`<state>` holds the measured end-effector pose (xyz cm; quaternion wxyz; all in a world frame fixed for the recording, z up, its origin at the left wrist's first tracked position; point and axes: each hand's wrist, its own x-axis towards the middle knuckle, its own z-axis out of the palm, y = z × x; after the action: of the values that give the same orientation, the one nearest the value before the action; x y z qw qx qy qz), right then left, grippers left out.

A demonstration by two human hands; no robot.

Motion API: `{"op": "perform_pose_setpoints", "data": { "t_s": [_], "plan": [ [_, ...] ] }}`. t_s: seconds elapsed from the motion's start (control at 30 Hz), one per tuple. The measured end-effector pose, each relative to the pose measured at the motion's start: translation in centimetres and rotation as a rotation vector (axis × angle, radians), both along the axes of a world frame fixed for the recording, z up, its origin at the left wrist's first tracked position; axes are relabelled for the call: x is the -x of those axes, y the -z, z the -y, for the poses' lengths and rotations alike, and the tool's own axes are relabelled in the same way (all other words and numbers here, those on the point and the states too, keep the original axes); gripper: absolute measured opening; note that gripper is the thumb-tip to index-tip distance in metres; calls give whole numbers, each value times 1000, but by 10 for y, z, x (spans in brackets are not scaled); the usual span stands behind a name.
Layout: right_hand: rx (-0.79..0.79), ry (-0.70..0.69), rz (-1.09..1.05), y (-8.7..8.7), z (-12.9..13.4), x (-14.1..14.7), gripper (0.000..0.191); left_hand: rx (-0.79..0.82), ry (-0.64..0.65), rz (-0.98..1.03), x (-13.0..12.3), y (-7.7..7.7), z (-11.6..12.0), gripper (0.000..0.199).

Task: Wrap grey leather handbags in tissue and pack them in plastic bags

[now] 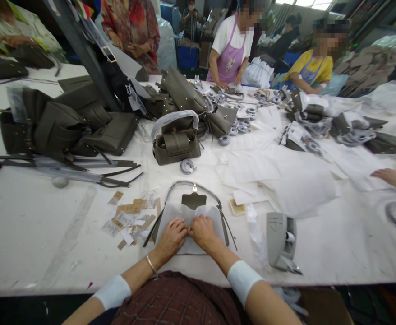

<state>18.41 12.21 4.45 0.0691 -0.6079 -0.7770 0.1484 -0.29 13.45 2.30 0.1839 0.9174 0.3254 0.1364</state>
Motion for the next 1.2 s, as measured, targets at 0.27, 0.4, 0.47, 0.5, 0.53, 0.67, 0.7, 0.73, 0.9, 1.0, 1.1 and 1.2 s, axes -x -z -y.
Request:
{"op": "perform_pose_setpoints", "data": {
  "t_s": [0.27, 0.4, 0.47, 0.5, 0.53, 0.67, 0.7, 0.73, 0.9, 1.0, 1.1, 1.2],
  "plan": [
    [-102, -6, -158, 1, 18, -2, 2, 81, -45, 4, -4, -13, -4, 20],
    [-173, -53, -147, 5, 23, 0, 8, 76, -93, -101, -16, -27, -7, 14],
    [-202, -34, -174, 6, 23, -2, 18, 20, -68, -150, -22, -28, -11, 16],
    [-215, -13, -189, 7, 22, -4, 25, -9, -58, -169, -24, -28, -13, 17],
    [-226, 13, -201, 8, 21, -5, 30, -32, -57, -186, -26, -26, -16, 18],
    [-243, 118, -191, 17, 16, -9, 35, -57, -110, -212, -26, -19, -27, 15],
    [-243, 140, -180, 19, 15, -9, 34, -67, -123, -190, -24, -17, -29, 16],
    [-241, 156, -167, 21, 15, -8, 35, -83, -136, -158, -22, -16, -31, 22],
    [-224, 152, -87, 18, 10, -8, 49, -103, -196, -60, -14, -8, -34, 48],
    [-202, 157, -45, 10, 3, -12, 43, -79, -194, -62, -14, -6, -35, 45],
    [-190, 183, -24, 4, -6, -16, 25, -90, -228, -44, -14, -5, -35, 40],
    [-195, 221, 10, 2, -11, -16, 23, -94, -247, -35, -15, -6, -36, 34]
  ]
}}
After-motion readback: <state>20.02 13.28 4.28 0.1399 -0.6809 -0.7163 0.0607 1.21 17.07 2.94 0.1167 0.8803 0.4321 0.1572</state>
